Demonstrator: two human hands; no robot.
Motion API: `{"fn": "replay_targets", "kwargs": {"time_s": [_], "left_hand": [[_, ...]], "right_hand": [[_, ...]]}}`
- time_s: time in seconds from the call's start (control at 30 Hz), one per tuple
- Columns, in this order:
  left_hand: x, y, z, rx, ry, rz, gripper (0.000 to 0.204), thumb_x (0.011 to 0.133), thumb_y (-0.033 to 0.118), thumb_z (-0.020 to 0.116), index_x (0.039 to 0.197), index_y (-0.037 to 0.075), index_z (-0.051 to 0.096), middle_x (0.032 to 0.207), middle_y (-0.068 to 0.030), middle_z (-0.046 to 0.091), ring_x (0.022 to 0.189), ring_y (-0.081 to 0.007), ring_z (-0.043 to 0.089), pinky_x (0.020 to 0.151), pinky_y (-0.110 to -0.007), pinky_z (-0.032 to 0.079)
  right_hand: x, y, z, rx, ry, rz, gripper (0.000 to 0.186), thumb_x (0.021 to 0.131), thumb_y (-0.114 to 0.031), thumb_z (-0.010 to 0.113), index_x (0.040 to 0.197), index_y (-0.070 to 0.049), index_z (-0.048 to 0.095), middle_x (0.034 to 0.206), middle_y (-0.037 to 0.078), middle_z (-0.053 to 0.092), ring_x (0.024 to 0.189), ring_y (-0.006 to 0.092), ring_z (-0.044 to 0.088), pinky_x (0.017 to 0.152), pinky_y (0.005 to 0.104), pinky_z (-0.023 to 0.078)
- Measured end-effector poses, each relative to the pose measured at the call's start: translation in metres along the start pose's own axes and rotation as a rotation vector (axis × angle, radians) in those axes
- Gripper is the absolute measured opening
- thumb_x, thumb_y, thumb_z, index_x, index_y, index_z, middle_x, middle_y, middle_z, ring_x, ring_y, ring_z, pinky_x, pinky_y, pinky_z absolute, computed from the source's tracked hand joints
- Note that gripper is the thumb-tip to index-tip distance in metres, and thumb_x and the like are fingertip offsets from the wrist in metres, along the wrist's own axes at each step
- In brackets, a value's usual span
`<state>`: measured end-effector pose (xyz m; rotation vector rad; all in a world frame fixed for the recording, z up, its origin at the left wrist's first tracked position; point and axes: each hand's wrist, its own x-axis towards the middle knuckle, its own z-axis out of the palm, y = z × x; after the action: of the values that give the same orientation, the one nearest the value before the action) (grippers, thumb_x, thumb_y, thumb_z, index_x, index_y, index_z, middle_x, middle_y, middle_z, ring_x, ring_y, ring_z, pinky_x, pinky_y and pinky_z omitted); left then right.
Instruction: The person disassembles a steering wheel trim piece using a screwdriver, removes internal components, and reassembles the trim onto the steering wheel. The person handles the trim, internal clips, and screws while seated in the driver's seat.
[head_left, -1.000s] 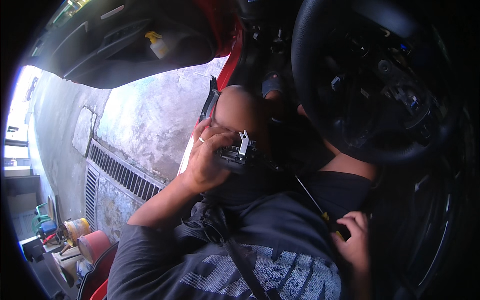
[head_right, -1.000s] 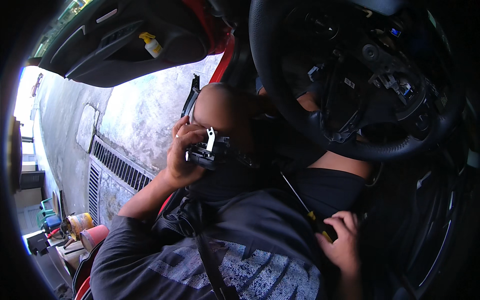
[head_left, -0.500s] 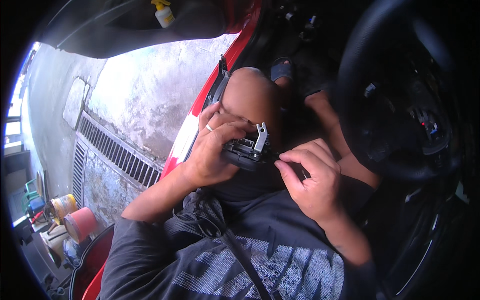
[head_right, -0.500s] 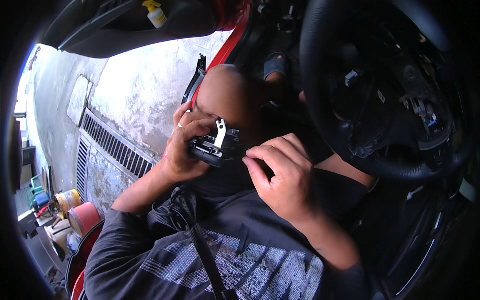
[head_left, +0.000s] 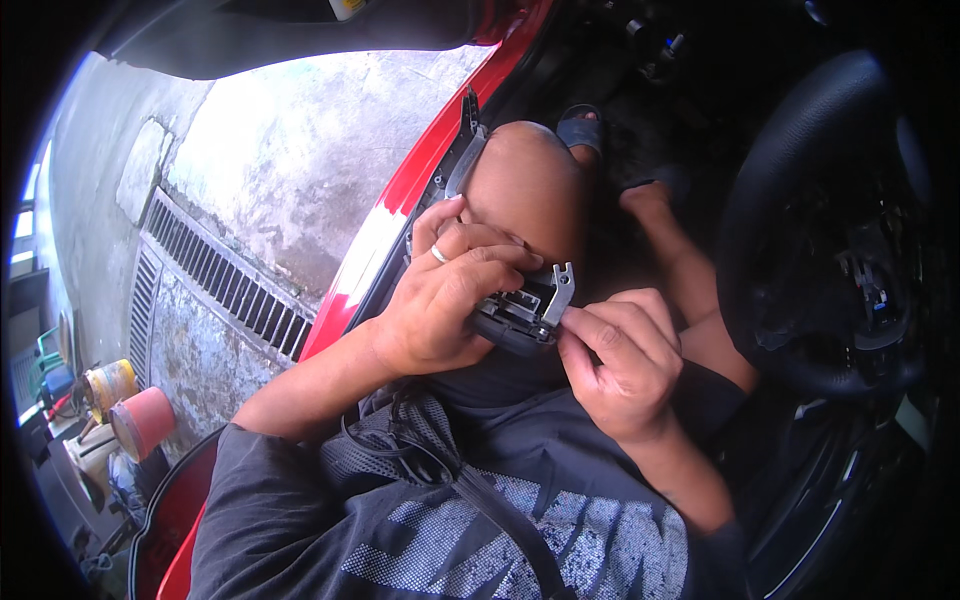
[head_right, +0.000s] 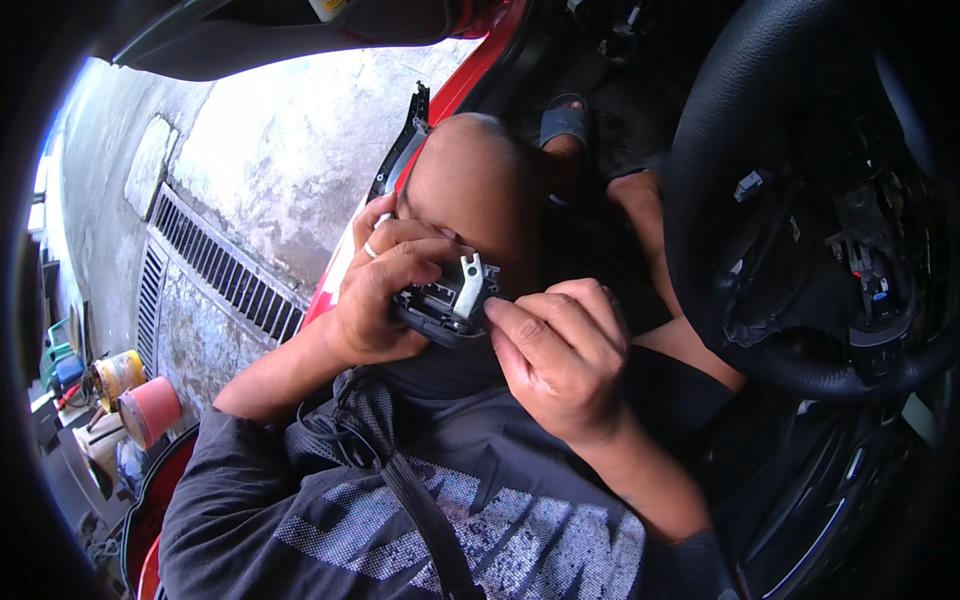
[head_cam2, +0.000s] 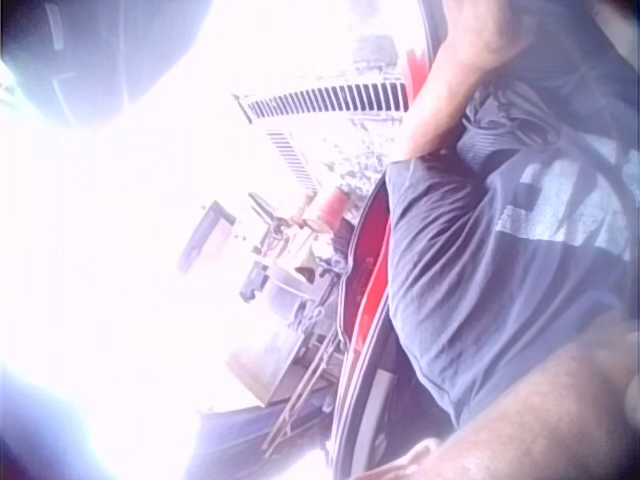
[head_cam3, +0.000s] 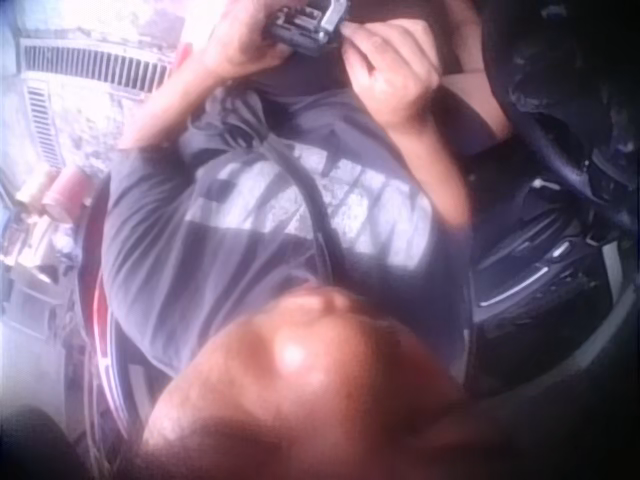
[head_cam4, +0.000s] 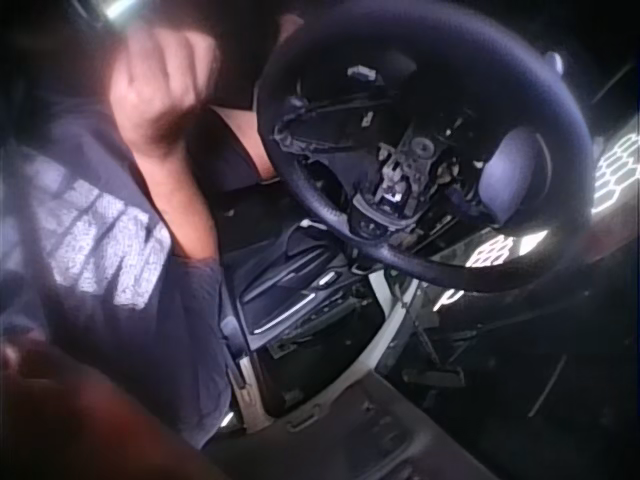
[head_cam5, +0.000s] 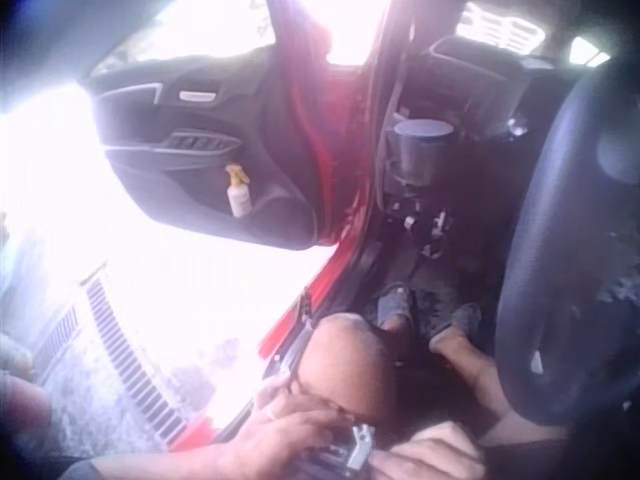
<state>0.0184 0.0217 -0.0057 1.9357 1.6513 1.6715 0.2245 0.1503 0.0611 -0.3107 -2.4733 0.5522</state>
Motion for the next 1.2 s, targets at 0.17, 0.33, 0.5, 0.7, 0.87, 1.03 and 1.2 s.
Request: {"fn": "replay_targets", "kwargs": {"time_s": [0.17,0.33,0.5,0.7,0.87,1.03,1.2], "left_hand": [[-0.001,0.002,0.0,0.046,-0.021,0.015,0.06,0.059,-0.001,0.083,0.115,0.009,0.065,0.127,-0.0085,0.078,0.122,-0.0315,0.071,0.125,-0.06,0.03],[0.0,0.007,0.0,0.105,-0.039,0.011,0.059,0.058,-0.001,0.082,0.114,0.008,0.065,0.126,-0.0083,0.078,0.122,-0.0315,0.071,0.125,-0.06,0.031],[0.004,0.011,0.003,0.144,-0.054,0.004,0.059,0.059,-0.002,0.083,0.114,0.007,0.065,0.124,-0.009,0.079,0.122,-0.0314,0.071,0.124,-0.06,0.032],[0.008,0.014,0.006,0.179,-0.049,0.02,0.057,0.062,-0.005,0.083,0.115,0.005,0.064,0.122,-0.0119,0.08,0.118,-0.0324,0.073,0.123,-0.062,0.033],[0.012,0.018,0.005,0.179,-0.071,0.021,0.054,0.064,-0.006,0.082,0.114,0.005,0.064,0.121,-0.0118,0.08,0.118,-0.0324,0.073,0.123,-0.061,0.034],[0.015,0.021,0.006,0.206,-0.076,0.014,0.053,0.065,-0.006,0.083,0.113,0.006,0.064,0.121,-0.0105,0.08,0.118,-0.0311,0.074,0.122,-0.06,0.035],[0.014,0.02,0.009,0.222,-0.057,0.001,0.051,0.067,-0.004,0.083,0.114,0.006,0.066,0.121,-0.009,0.08,0.118,-0.0307,0.074,0.122,-0.06,0.035]], "right_hand": [[-0.001,-0.001,0.002,0.035,0.012,0.049,0.032,0.067,0.008,0.09,0.096,-0.004,0.082,0.09,0.006,0.074,0.086,0.0268,0.068,0.075,0.039,0.057],[0.004,-0.001,-0.004,0.105,-0.035,0.122,0.027,0.069,0.008,0.088,0.092,-0.003,0.08,0.089,0.008,0.074,0.085,0.0287,0.068,0.074,0.0395,0.057],[0.011,0.001,-0.01,0.156,-0.095,0.211,0.02,0.073,0.005,0.087,0.089,-0.003,0.078,0.09,0.01,0.076,0.087,0.0308,0.07,0.077,0.041,0.058],[0.014,0.007,-0.019,0.22,-0.179,0.3,0.016,0.078,0.001,0.086,0.091,-0.004,0.08,0.09,0.01,0.077,0.087,0.0312,0.071,0.078,0.0421,0.058],[0.02,0.008,-0.026,0.205,-0.204,0.258,0.011,0.079,-0.002,0.086,0.087,-0.004,0.079,0.087,0.011,0.076,0.087,0.0313,0.072,0.078,0.0422,0.058],[0.023,0.007,-0.028,0.182,-0.256,0.269,0.009,0.08,-0.004,0.085,0.083,-0.004,0.076,0.085,0.011,0.075,0.085,0.0301,0.072,0.076,0.0423,0.058],[0.03,0.007,-0.029,0.343,-0.318,0.533,0.01,0.083,-0.006,0.085,0.085,-0.002,0.076,0.084,0.012,0.076,0.082,0.0289,0.075,0.076,0.042,0.059]]}}
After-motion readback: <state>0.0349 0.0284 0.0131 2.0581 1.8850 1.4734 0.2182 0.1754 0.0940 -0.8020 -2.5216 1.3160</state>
